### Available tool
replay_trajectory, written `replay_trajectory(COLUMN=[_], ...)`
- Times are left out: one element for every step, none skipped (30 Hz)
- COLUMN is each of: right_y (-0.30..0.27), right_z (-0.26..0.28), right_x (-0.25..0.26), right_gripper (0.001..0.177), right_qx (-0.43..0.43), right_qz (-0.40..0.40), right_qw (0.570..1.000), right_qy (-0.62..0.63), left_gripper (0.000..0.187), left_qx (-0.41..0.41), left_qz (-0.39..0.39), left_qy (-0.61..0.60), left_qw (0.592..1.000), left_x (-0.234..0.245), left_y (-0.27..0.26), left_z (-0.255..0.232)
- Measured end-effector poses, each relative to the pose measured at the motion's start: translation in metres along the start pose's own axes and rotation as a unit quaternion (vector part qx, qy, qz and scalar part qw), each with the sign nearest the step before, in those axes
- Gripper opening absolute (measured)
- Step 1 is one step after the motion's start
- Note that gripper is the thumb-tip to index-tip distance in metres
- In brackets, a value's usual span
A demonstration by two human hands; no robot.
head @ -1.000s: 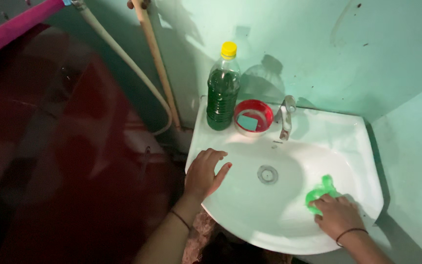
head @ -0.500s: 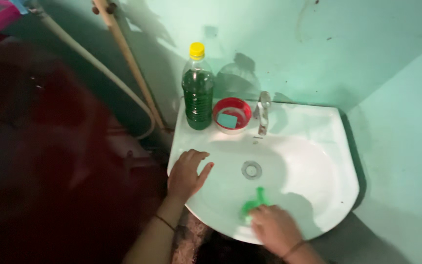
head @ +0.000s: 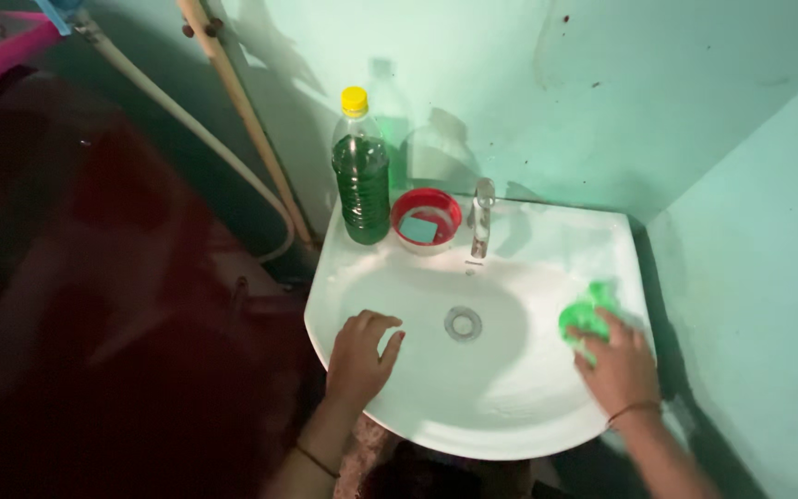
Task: The person wipes the inside and outside surfaces of a white pedestal sink using a green sponge.
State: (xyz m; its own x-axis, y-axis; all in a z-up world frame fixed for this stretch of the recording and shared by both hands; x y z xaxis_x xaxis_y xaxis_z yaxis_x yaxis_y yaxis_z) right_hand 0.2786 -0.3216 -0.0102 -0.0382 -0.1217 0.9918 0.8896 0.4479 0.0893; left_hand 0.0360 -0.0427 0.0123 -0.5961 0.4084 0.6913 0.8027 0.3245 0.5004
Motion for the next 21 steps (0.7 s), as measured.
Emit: replay_trajectory(right_y=[-0.016,-0.034,-0.053,-0.064,-0.064,-0.064,-0.064,-0.053,-0.034,-0.017,-0.005,0.006,0.013,0.015,0.015,0.014,0.016,0.018,0.020,0.024,0.028], right_z=[0.009,0.019,0.031,0.040,0.043,0.047,0.049,0.041,0.029,0.016,0.002,-0.007,-0.013,-0.017,-0.017,-0.015,-0.014,-0.017,-0.022,-0.027,-0.028], right_x=[-0.005,-0.012,-0.020,-0.025,-0.024,-0.027,-0.031,-0.026,-0.017,-0.007,0.001,0.001,0.007,0.012,0.006,-0.007,-0.017,-0.016,-0.017,-0.019,-0.021], right_gripper=[0.039,0.040,0.039,0.037,0.037,0.033,0.029,0.030,0.031,0.037,0.044,0.044,0.050,0.056,0.056,0.054,0.053,0.053,0.056,0.060,0.060], right_qx=[0.002,0.004,0.007,0.011,0.016,0.027,0.035,0.031,0.028,0.006,-0.015,-0.012,-0.007,-0.005,-0.003,-0.028,-0.051,-0.046,-0.052,-0.059,-0.049], right_qz=[0.017,0.034,0.081,0.128,0.128,0.163,0.196,0.157,0.115,0.073,0.032,0.028,-0.047,-0.122,-0.124,-0.062,-0.001,-0.005,0.009,0.022,0.021], right_qw=[1.000,0.999,0.997,0.991,0.991,0.986,0.979,0.987,0.992,0.995,0.996,0.996,0.998,0.992,0.992,0.998,0.998,0.998,0.998,0.997,0.998], right_qy=[-0.017,-0.034,-0.005,0.024,0.026,0.037,0.049,0.002,-0.044,-0.063,-0.081,-0.078,-0.033,0.012,0.011,-0.012,-0.033,-0.033,-0.038,-0.043,-0.044], left_gripper=[0.021,0.022,0.022,0.024,0.026,0.026,0.027,0.028,0.028,0.028,0.027,0.027,0.027,0.027,0.027,0.028,0.028,0.028,0.029,0.030,0.030], left_qx=[0.032,0.064,0.064,0.080,0.097,0.099,0.108,0.118,0.116,0.105,0.096,0.095,0.110,0.124,0.124,0.108,0.093,0.095,0.109,0.123,0.130], left_qz=[0.008,0.015,0.011,0.012,0.015,0.012,0.030,0.049,0.043,0.050,0.057,0.052,0.075,0.098,0.094,0.095,0.092,0.086,0.095,0.103,0.097], left_qy=[-0.007,-0.014,-0.012,-0.013,-0.012,-0.008,0.003,0.015,0.019,0.038,0.058,0.062,0.067,0.071,0.070,0.074,0.080,0.082,0.082,0.082,0.084], left_qw=[0.999,0.998,0.998,0.997,0.995,0.995,0.994,0.992,0.992,0.992,0.992,0.992,0.989,0.985,0.985,0.987,0.988,0.988,0.986,0.984,0.983], left_x=[-0.003,-0.006,-0.008,-0.012,-0.013,-0.014,-0.019,-0.022,-0.021,-0.021,-0.022,-0.022,-0.025,-0.027,-0.028,-0.027,-0.026,-0.025,-0.026,-0.027,-0.026], left_y=[-0.005,-0.009,-0.010,-0.011,-0.016,-0.019,-0.019,-0.019,-0.019,-0.020,-0.022,-0.020,-0.021,-0.023,-0.023,-0.023,-0.023,-0.022,-0.022,-0.022,-0.025], left_z=[0.000,0.001,-0.001,-0.003,-0.004,-0.006,-0.005,-0.004,-0.006,-0.008,-0.010,-0.009,-0.008,-0.007,-0.008,-0.011,-0.013,-0.014,-0.013,-0.012,-0.012])
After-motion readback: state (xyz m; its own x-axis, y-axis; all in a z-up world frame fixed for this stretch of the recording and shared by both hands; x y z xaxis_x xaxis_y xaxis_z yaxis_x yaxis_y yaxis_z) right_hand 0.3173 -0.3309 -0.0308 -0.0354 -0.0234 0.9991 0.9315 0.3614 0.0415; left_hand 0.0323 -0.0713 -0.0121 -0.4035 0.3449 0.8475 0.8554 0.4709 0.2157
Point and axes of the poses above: each hand's wrist, its own y-axis towards the middle knuckle, its own x-axis out of the back of the hand, z = x × y, the point moved 5 cm from there along y, towards the middle knuckle, and after that the axes turned 13 degrees about -x, right-handed, at the moved point
